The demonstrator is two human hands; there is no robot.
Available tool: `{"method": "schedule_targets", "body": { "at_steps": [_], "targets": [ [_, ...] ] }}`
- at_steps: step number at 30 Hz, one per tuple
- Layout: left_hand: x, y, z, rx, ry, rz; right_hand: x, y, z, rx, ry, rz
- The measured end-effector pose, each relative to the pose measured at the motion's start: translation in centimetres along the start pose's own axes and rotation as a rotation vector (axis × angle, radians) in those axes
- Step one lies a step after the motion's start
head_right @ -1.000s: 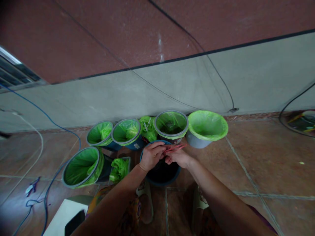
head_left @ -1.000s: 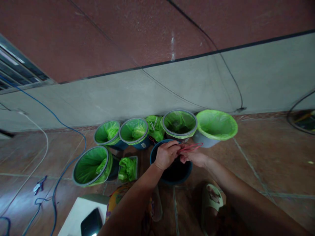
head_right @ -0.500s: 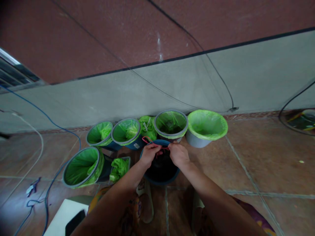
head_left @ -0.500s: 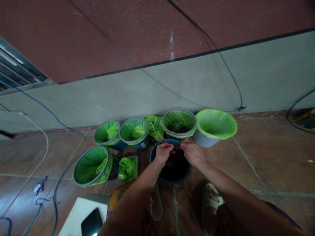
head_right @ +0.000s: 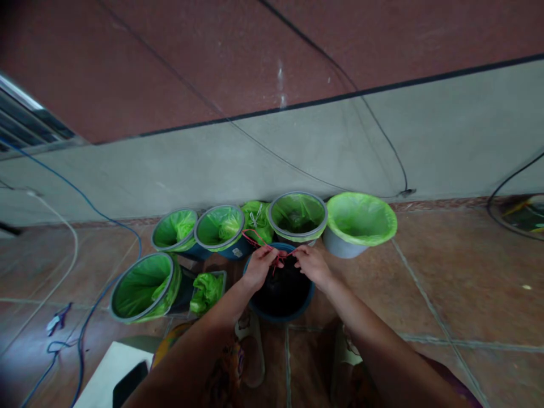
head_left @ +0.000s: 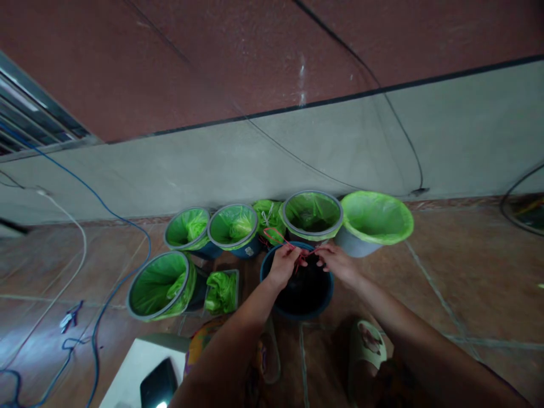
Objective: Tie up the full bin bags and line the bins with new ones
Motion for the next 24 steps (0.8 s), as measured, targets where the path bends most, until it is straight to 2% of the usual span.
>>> {"method": "schedule_targets", "body": {
  "at_steps": [2,5,8,12,16,18,20,24],
  "targets": [
    [0.0,0.1,-0.2,0.002,0.001,0.005,-0.2,0.2,-0.1,0.232,0.059,0.036],
    [0.1,-0.1,-0.1,0.018,-0.015,-0.016,-0.6,0.5,0.5,0.343,0.031,0.084],
    [0.3,-0.5,0.5,0.067,-0.088,-0.025,-1.1,0.9,1.6,0.26,-0.09,0.11],
    [0.3,-0.7,1.4,0.196,-0.176,0.006,-2.1,1.5,3.1,0.013,-0.285,0.138],
    [0.0,0.5,1.4,0.297,-0.162,0.219,-2.3,1.2,3.6,-0.057,-0.332,0.081],
    [-0.3,1.4,1.2,0.312,-0.128,0.342,-2.2,1.0,3.7,-0.054,-0.335,0.07],
    [-0.4,1.7,1.1,0.34,-0.086,0.387,-2.2,1.2,3.5,-0.02,-0.291,0.094],
    [0.0,1.0,1.4,0.344,-0.057,0.26,-2.2,1.9,2.1,0.075,-0.14,0.167]
  ]
}}
Point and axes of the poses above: each hand's wrist, its own x-axis towards the middle knuckle, its own y-axis out of the palm, z = x × y, the point moved 7 cm from there along x, towards the middle knuckle, and after that the axes turned 4 degrees about y, right-handed, at the moved point
